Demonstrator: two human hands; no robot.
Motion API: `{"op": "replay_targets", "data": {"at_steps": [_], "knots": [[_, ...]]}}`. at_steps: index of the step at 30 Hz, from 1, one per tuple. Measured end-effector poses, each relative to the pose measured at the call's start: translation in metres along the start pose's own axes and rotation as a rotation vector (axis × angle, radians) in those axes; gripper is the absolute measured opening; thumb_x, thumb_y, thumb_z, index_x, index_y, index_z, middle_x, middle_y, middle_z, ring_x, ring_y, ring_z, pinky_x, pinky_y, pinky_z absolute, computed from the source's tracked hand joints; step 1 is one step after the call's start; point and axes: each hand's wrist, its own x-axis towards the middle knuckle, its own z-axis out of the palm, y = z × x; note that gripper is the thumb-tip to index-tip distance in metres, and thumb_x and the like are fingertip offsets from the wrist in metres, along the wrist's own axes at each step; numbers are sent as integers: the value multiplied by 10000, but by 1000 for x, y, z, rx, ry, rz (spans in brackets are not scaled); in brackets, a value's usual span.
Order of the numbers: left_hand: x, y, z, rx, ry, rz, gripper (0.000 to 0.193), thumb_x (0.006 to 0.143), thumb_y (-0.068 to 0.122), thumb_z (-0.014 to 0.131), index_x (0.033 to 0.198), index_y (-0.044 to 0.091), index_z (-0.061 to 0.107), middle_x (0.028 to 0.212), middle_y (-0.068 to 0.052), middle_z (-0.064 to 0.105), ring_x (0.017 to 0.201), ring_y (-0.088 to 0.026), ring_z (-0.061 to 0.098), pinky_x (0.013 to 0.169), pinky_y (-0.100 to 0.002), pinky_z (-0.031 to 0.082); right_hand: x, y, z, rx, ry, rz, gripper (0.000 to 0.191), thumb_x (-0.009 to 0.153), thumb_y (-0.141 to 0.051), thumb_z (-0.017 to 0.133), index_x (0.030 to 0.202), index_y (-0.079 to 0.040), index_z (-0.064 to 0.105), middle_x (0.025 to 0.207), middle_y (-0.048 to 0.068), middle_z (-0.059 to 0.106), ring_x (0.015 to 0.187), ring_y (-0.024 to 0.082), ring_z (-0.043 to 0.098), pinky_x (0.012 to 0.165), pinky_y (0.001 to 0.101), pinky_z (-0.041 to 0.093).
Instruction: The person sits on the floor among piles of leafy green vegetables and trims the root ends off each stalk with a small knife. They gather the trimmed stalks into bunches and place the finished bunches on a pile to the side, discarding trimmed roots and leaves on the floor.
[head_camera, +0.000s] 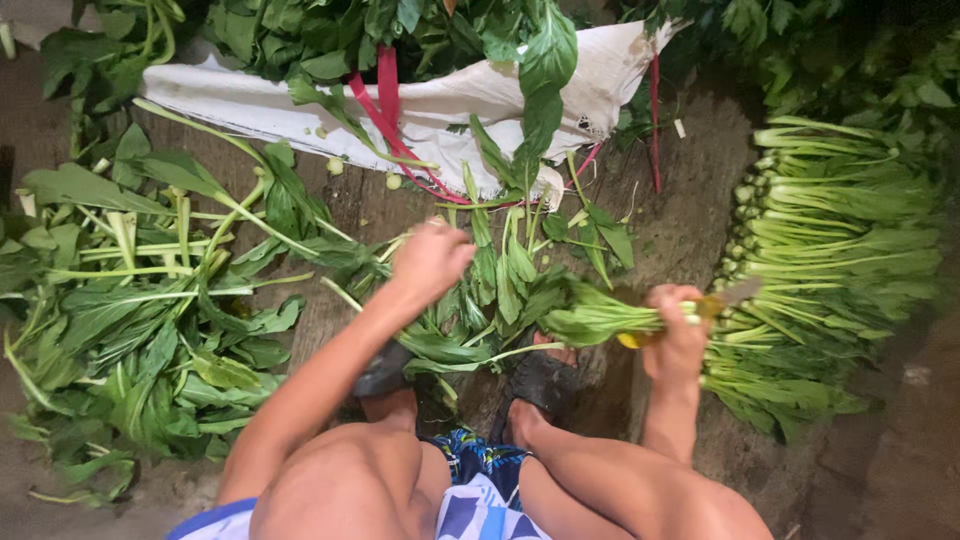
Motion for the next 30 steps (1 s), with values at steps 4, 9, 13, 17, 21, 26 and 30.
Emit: {"op": "replay_targets", "data": {"at_steps": [4, 9, 13, 17, 21, 26, 30], "knots": [[34, 30, 34, 13, -119, 49, 534, 967, 566, 610, 916, 42, 698, 883, -206, 723, 807, -405, 716, 720, -550, 564, -9, 9, 11, 81, 111, 115, 122, 970, -76, 714, 968, -116, 599, 961, 39, 628, 892, 138, 607, 783, 293, 507], [54, 43, 47, 52, -128, -62, 562, 889, 603, 660, 978, 48, 676, 825, -189, 716, 797, -397, 725, 690, -547, 561, -13, 2, 28, -89, 146, 190, 142, 896, -76, 724, 916, -119, 590, 1004, 16, 654, 863, 122, 610, 737, 290, 511], [49, 32, 48, -429, -18, 39, 393, 849, 471, 721, 898, 82, 736, 843, -89, 741, 789, -256, 721, 711, -415, 574, -13, -7, 44, -274, 54, 153, 183, 894, -62, 755, 858, -102, 580, 967, 40, 679, 833, 115, 612, 738, 284, 511], [16, 34, 44, -968, -94, 113, 254, 888, 284, 766, 990, 65, 690, 916, 7, 714, 836, -102, 680, 760, -301, 573, -7, -15, 63, -597, -81, 95, 199, 893, -81, 775, 851, -79, 580, 883, 17, 674, 796, 92, 609, 720, 273, 513], [-19, 51, 38, -1277, -291, 1, 236, 974, 174, 724, 1186, 70, 704, 880, 10, 641, 781, -86, 567, 695, -286, 475, -6, -23, 91, -885, -193, 98, 195, 861, -139, 813, 850, -58, 635, 757, 38, 651, 688, 100, 575, 626, 297, 495], [-32, 58, 28, -1111, -182, 163, 285, 956, 173, 737, 1196, 20, 735, 1119, -26, 766, 1037, -85, 676, 933, -264, 538, -1, -39, 123, -1103, -348, -106, 252, 853, -206, 815, 845, -55, 613, 717, 89, 622, 599, 194, 584, 586, 333, 491], [-34, 59, 33, -1114, -177, 115, 293, 938, 173, 742, 1190, 25, 748, 1119, -44, 781, 1031, -87, 691, 929, -262, 544, -1, -44, 134, -1120, -431, -242, 243, 863, -202, 789, 872, -53, 598, 745, 110, 584, 648, 280, 582, 600, 387, 476]]}}
